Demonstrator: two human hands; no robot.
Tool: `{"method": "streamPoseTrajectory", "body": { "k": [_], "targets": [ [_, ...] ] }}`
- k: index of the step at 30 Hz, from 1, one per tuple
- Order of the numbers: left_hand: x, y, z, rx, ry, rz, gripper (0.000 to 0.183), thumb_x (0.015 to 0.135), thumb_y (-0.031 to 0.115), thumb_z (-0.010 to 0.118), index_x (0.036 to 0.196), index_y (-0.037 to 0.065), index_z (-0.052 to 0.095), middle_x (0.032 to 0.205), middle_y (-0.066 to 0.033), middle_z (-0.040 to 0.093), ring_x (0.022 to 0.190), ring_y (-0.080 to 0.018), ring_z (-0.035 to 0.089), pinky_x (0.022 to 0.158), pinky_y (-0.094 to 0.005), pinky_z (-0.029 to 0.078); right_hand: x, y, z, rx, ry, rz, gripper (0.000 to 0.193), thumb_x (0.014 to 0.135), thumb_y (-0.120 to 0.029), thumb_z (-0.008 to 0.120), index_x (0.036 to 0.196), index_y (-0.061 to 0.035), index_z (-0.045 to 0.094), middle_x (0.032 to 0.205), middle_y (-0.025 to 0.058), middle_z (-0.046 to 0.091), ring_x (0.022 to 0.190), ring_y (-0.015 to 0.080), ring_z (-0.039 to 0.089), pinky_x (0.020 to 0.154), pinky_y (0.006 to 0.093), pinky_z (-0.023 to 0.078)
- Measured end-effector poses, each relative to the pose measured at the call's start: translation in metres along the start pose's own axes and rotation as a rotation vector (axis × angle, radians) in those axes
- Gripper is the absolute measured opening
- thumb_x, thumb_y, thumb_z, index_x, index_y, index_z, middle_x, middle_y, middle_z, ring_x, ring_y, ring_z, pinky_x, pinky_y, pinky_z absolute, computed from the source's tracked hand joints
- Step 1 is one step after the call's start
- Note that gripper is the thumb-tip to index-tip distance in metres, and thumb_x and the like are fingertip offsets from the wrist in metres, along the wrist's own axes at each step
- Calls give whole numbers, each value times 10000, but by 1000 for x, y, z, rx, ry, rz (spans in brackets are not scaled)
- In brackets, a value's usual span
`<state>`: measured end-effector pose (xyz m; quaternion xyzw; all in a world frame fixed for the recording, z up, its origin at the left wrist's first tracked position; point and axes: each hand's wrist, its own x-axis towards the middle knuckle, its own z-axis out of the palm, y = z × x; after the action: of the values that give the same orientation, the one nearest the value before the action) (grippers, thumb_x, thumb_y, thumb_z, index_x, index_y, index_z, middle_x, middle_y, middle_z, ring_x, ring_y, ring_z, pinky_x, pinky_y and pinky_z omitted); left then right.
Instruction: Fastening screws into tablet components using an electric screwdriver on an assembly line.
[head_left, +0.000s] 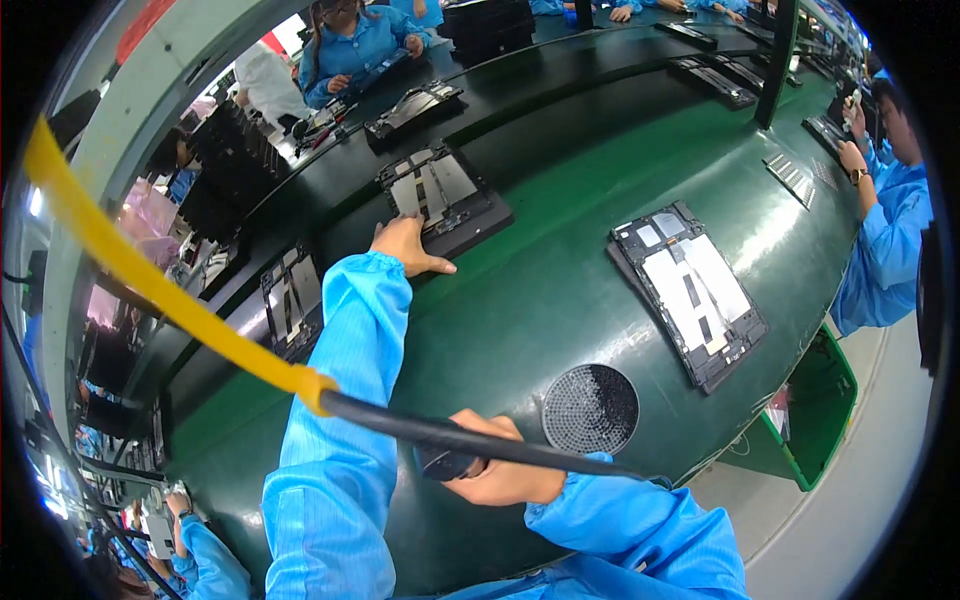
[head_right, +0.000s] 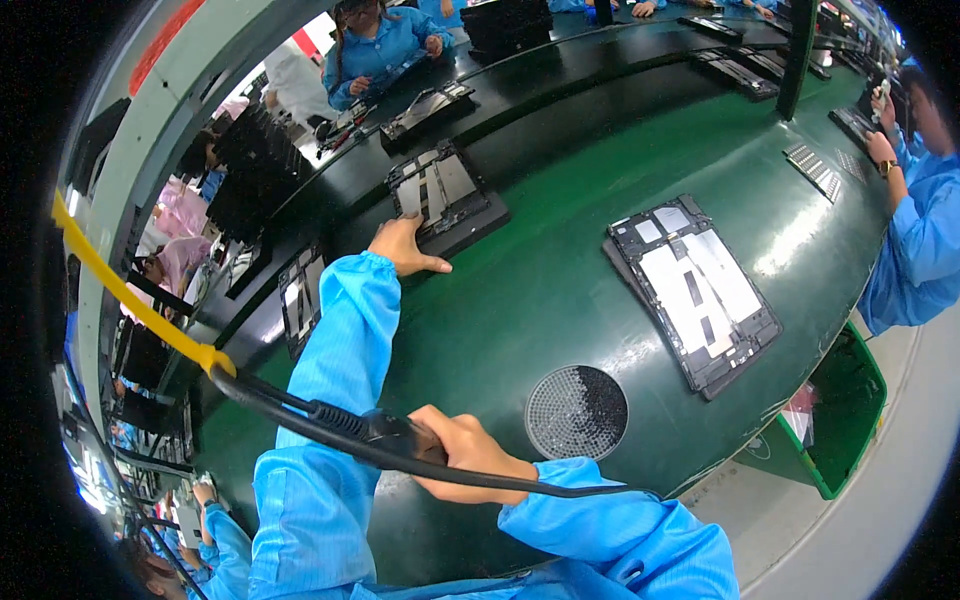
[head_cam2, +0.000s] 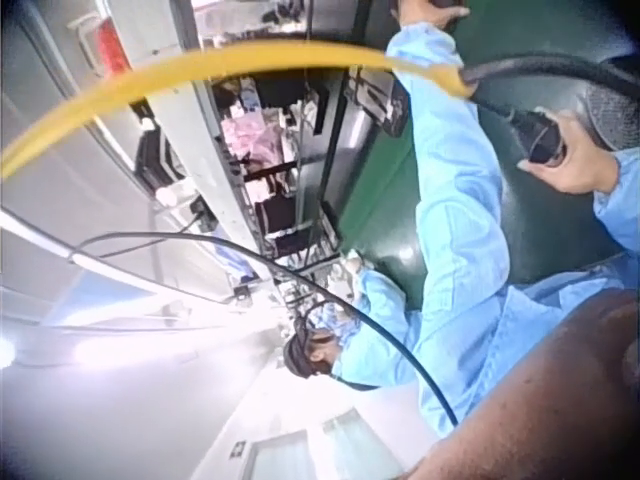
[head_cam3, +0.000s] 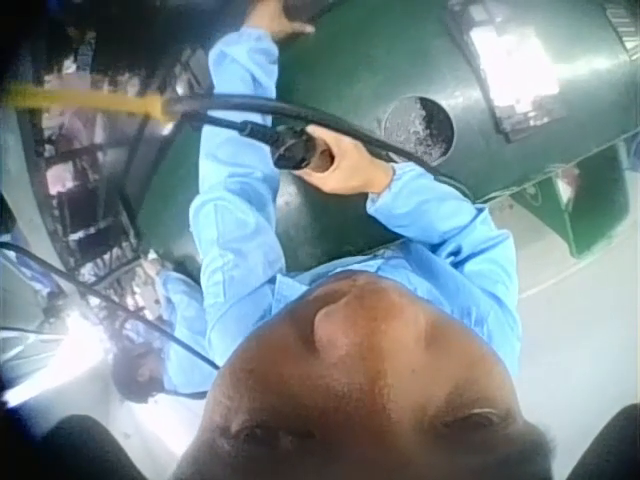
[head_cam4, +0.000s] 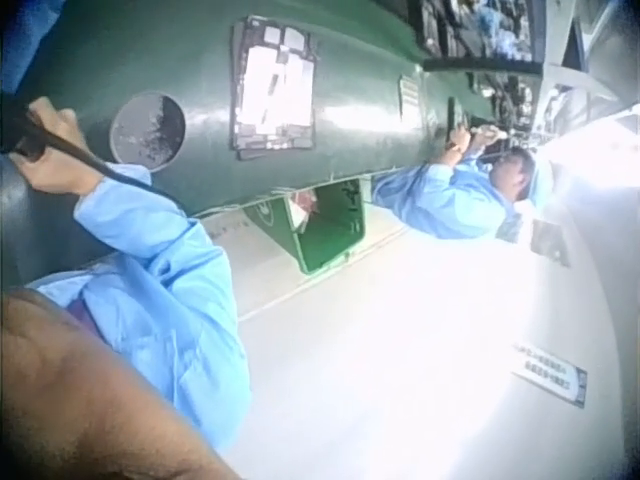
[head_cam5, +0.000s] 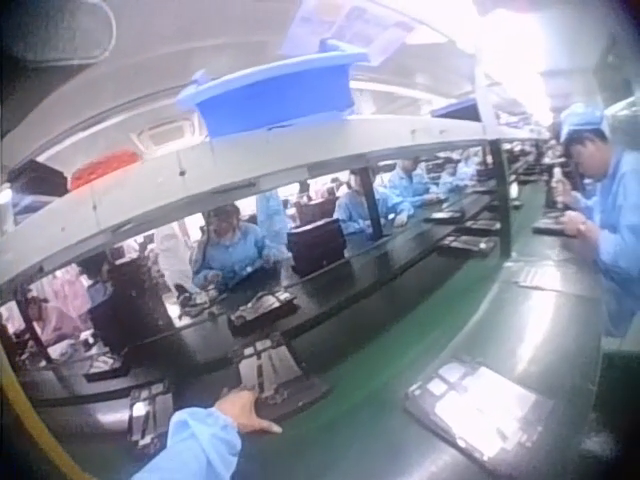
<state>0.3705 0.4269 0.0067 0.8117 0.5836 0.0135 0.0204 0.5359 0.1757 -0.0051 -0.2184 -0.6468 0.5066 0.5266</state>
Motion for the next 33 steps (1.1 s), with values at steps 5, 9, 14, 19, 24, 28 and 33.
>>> {"method": "streamPoseTrajectory", "body": {
  "k": [5, 9, 14, 19, 24, 28, 33],
  "targets": [
    [-3, -3, -14, 45, -105, -9, 733, 531, 361, 772, 1097, -47, 547, 1054, -231, 588, 993, -374, 563, 957, -428, 395, 3, -7, -3, 94, -37, 157, 314, 697, 0, 649, 951, 4, 465, 588, 110, 551, 502, 157, 554, 459, 284, 375],
    [-17, 3, 2, 323, -127, -171, 623, 543, 206, 686, 1111, 1, 528, 1153, -196, 538, 1126, -315, 494, 998, -587, 286, 2, 0, 1, 21, 9, 129, 301, 692, -18, 667, 929, -11, 481, 551, 87, 540, 477, 151, 559, 446, 276, 396],
    [-66, -2, 5, 287, 86, -70, 590, 572, 161, 636, 1122, -12, 511, 1213, -177, 500, 1176, -295, 457, 1002, -539, 299, 0, 6, 0, 35, 65, 195, 250, 702, -78, 729, 837, -13, 529, 518, 30, 559, 475, 57, 559, 415, 215, 386],
    [-154, 14, -11, 174, 92, 43, 652, 580, 197, 624, 1165, -50, 477, 1267, -187, 458, 1256, -294, 365, 1032, -534, 250, 1, 11, -9, -34, 99, 185, 299, 674, -58, 757, 865, 0, 535, 504, 21, 547, 443, 69, 534, 428, 217, 397],
    [-237, 31, -2, 68, 47, 113, 681, 592, 245, 654, 1189, -34, 484, 1324, -184, 418, 1287, -282, 336, 1059, -542, 187, 8, -28, -18, 219, 299, 241, 396, 685, 76, 715, 1004, -10, 497, 614, 23, 555, 507, 76, 519, 463, 191, 390],
    [-276, 51, 0, -104, 24, 193, 673, 611, 198, 685, 1202, -47, 476, 1313, -176, 431, 1290, -277, 337, 1056, -544, 187, 13, -29, -28, 135, 402, 167, 389, 695, 60, 708, 1008, -1, 485, 592, 32, 547, 474, 93, 517, 430, 200, 389],
    [-338, 77, 2, -212, 24, 217, 621, 602, 129, 718, 1161, -50, 513, 1292, -169, 459, 1258, -283, 390, 1051, -538, 206, 28, -24, -20, 90, 407, 116, 385, 692, 35, 725, 1003, -5, 501, 591, 30, 558, 484, 93, 525, 453, 207, 395]
  ]
}}
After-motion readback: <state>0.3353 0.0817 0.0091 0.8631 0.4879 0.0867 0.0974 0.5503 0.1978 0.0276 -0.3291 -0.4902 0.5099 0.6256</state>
